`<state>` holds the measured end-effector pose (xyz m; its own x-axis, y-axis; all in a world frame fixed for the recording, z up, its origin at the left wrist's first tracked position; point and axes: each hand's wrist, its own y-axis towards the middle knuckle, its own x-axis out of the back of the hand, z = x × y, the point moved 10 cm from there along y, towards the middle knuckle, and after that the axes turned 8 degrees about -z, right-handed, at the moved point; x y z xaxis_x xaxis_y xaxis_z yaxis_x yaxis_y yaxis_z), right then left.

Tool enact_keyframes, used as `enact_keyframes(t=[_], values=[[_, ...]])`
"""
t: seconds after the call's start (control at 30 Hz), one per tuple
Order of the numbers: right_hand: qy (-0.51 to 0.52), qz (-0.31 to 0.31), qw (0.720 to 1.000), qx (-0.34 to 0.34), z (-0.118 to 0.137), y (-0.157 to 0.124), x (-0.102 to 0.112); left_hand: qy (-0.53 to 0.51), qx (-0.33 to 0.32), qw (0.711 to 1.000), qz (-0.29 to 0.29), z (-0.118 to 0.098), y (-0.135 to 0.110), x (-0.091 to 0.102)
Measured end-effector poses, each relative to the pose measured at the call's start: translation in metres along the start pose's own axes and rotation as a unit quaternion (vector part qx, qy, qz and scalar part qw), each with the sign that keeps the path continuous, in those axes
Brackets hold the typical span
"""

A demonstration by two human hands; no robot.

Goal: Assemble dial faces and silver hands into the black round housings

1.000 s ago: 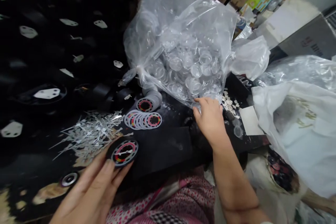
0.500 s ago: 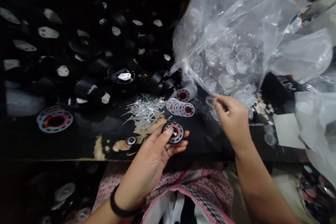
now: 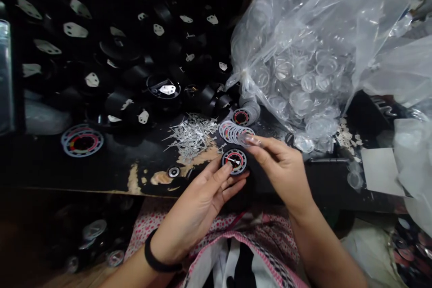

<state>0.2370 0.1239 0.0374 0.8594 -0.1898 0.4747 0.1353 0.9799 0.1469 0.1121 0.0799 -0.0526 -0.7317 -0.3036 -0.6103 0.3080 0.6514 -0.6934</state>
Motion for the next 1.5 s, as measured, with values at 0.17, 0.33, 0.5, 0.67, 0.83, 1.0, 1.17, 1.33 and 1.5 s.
enact_keyframes(t=[0.17,0.33,0.5,0.67,0.83,1.0,1.17,1.33,1.5], values=[[-0.157,0.074,0.96,0.219,0.034,-0.028,-0.028,-0.045,-0.01,0.998,-0.038,-0.004,0.001,0.002],[-0.098,0.034,0.978,0.179,0.034,-0.021,-0.011,0.046,-0.083,0.995,-0.03,-0.009,0.004,0.006],[-0.147,0.024,0.985,0.086,0.022,-0.005,-0.018,0.229,-0.208,0.951,0.011,-0.016,-0.005,-0.002],[-0.14,-0.034,0.98,0.135,0.03,-0.005,-0.027,0.33,-0.285,0.9,-0.002,-0.028,-0.016,-0.015],[-0.104,0.076,0.986,0.11,0.033,-0.014,-0.034,0.408,-0.293,0.863,-0.063,-0.039,-0.033,0.037],[-0.277,0.226,0.933,0.045,-0.01,-0.033,-0.034,0.551,-0.36,0.708,-0.256,-0.076,-0.1,0.155],[-0.322,0.215,0.92,0.057,-0.022,-0.02,-0.044,0.607,-0.539,0.533,-0.239,-0.122,-0.112,0.098],[-0.247,0.196,0.948,0.051,0.002,-0.016,-0.037,0.652,-0.625,0.371,-0.215,-0.18,-0.045,-0.008],[-0.196,0.187,0.962,0.04,0.005,-0.019,-0.035,0.656,-0.622,0.349,-0.248,-0.214,-0.018,-0.02]])
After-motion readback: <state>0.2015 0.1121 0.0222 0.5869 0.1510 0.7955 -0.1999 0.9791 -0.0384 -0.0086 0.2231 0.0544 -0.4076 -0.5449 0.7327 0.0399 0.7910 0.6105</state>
